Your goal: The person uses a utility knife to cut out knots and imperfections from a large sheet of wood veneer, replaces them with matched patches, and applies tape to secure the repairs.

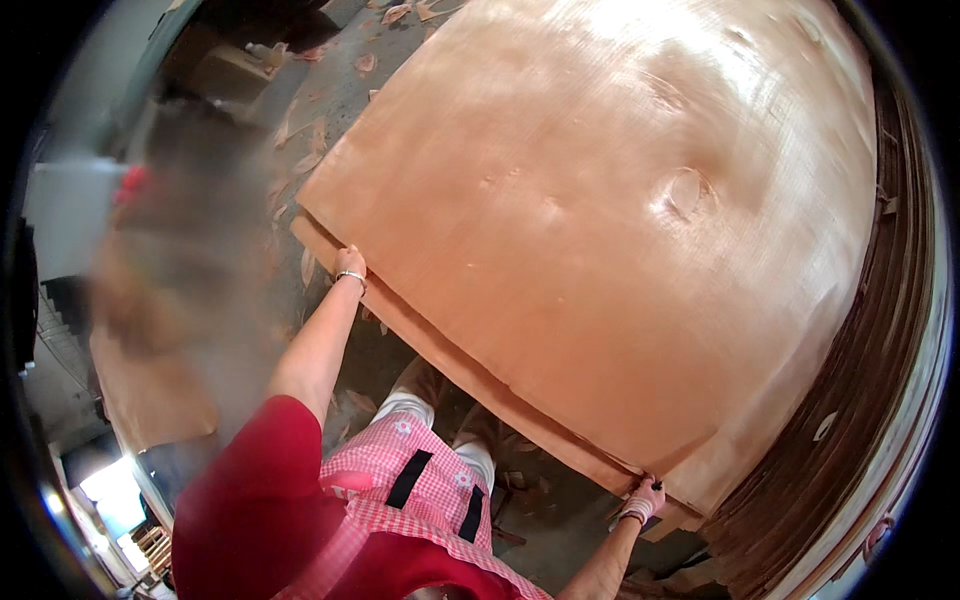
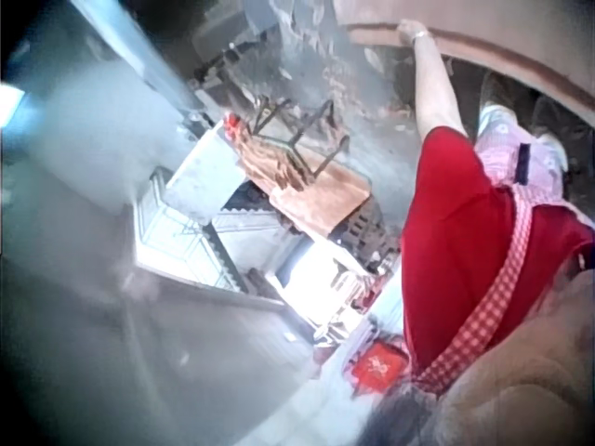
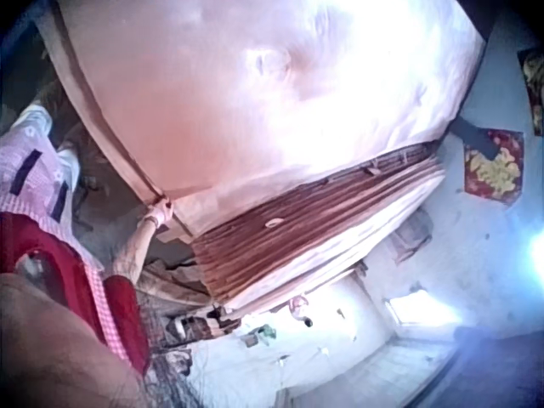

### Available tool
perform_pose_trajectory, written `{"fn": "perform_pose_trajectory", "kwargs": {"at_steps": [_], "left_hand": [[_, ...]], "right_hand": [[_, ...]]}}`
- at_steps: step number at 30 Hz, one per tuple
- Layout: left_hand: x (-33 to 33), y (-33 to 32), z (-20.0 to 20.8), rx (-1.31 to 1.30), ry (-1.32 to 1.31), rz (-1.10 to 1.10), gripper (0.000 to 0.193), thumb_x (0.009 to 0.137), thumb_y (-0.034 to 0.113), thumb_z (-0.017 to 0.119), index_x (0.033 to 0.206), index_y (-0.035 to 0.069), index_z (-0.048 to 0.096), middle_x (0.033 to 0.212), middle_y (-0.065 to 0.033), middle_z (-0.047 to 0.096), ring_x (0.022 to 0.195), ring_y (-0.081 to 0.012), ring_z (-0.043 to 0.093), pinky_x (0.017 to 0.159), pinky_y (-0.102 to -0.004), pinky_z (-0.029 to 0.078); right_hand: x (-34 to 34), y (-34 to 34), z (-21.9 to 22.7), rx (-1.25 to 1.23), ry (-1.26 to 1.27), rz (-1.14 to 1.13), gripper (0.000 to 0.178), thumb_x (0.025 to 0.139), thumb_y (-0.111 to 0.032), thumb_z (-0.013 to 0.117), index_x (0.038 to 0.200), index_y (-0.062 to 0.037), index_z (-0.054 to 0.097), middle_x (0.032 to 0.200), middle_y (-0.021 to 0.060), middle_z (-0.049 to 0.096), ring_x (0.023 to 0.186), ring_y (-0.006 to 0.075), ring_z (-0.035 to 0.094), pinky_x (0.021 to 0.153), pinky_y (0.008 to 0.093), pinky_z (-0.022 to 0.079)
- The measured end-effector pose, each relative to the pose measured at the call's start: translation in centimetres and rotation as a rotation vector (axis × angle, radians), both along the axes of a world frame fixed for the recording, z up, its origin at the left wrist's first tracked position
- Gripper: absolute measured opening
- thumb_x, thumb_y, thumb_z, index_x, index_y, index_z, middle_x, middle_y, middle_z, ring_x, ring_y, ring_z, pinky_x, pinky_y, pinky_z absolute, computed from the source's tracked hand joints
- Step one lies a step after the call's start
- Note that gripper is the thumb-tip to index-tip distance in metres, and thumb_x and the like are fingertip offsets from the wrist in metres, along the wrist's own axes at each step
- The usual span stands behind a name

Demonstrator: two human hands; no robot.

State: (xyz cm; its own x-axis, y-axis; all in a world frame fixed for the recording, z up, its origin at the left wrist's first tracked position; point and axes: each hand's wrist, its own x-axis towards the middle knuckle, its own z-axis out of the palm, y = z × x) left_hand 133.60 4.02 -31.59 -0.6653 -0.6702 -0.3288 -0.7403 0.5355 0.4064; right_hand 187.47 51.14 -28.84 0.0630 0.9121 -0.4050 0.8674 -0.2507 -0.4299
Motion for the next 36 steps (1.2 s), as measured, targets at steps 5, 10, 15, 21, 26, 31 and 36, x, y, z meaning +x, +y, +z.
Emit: {"fn": "perform_pose_trajectory", "kwargs": {"at_steps": [5, 10, 15, 21, 26, 31, 36], "left_hand": [[1.6, 3.1, 3.3, -0.079, 0.113, -0.18, 0.045, 0.085, 0.032, 0.047, 0.111, -0.004, 0.048, 0.102, -0.0225, 0.058, 0.089, -0.0372, 0.057, 0.078, -0.0437, 0.045], [9.3, 7.5, 5.2, -0.273, -0.326, -1.002, 0.085, 0.08, 0.051, 0.051, 0.136, -0.004, 0.018, 0.141, -0.0265, 0.013, 0.132, -0.0371, 0.015, 0.104, -0.0506, 0.018], [8.6, 10.2, 3.9, -0.316, -0.584, -0.981, 0.1, 0.076, 0.059, 0.051, 0.138, -0.002, 0.002, 0.145, -0.0196, -0.006, 0.135, -0.0312, -0.006, 0.105, -0.0517, 0.013], [7.6, 7.8, 0.5, -0.317, -0.641, -0.949, 0.105, 0.075, 0.06, 0.052, 0.138, -0.003, -0.005, 0.145, -0.0185, -0.014, 0.135, -0.0304, -0.012, 0.105, -0.0522, 0.011], [6.7, 6.7, -1.8, -0.318, -0.663, -1.027, 0.108, 0.074, 0.061, 0.05, 0.136, -0.006, -0.009, 0.142, -0.0245, -0.017, 0.132, -0.0361, -0.016, 0.108, -0.0452, -0.001], [6.2, 6.5, -2.2, -0.341, -0.713, -1.05, 0.109, 0.075, 0.061, 0.05, 0.135, -0.008, -0.01, 0.141, -0.0265, -0.018, 0.132, -0.038, -0.017, 0.108, -0.0427, -0.004], [6.8, 7.0, -1.0, -0.329, -0.698, -0.999, 0.108, 0.075, 0.061, 0.049, 0.134, -0.008, -0.01, 0.14, -0.0277, -0.017, 0.131, -0.0387, -0.016, 0.108, -0.0431, -0.004]], "right_hand": [[0.5, -0.4, 1.4, 0.024, -0.032, 0.017, 0.019, 0.079, -0.017, 0.058, 0.085, 0.0007, 0.06, 0.068, 0.0067, 0.06, 0.058, 0.0169, 0.051, 0.057, 0.0306, 0.044], [1.4, -1.0, 0.2, 0.019, -0.059, 0.12, 0.023, 0.075, -0.013, 0.058, 0.094, -0.0008, 0.059, 0.075, 0.0122, 0.062, 0.067, 0.0194, 0.057, 0.066, 0.0314, 0.046], [2.6, -3.9, 1.5, 0.3, -0.164, -0.004, 0.033, 0.074, -0.016, 0.061, 0.105, -0.0036, 0.057, 0.09, 0.0143, 0.064, 0.081, 0.0253, 0.062, 0.075, 0.0346, 0.048], [8.6, -4.7, 5.3, 0.135, -0.462, -0.287, 0.032, 0.072, -0.033, 0.065, 0.088, -0.0051, 0.062, 0.083, 0.0159, 0.063, 0.075, 0.0315, 0.061, 0.068, 0.0381, 0.047], [16.4, 1.6, 7.0, 0.438, -0.427, -0.207, 0.023, 0.069, -0.026, 0.068, 0.081, -0.0073, 0.06, 0.077, 0.0139, 0.062, 0.071, 0.0312, 0.059, 0.065, 0.0372, 0.047], [19.6, 9.1, 13.0, 0.593, -0.533, -0.146, 0.018, 0.072, -0.023, 0.066, 0.082, -0.0106, 0.059, 0.08, 0.0119, 0.062, 0.073, 0.0307, 0.058, 0.064, 0.0375, 0.045], [17.5, 16.3, 19.9, 0.57, -0.594, -0.234, 0.019, 0.073, -0.024, 0.064, 0.088, -0.0119, 0.06, 0.088, 0.0098, 0.063, 0.079, 0.0285, 0.06, 0.067, 0.0357, 0.046]]}}
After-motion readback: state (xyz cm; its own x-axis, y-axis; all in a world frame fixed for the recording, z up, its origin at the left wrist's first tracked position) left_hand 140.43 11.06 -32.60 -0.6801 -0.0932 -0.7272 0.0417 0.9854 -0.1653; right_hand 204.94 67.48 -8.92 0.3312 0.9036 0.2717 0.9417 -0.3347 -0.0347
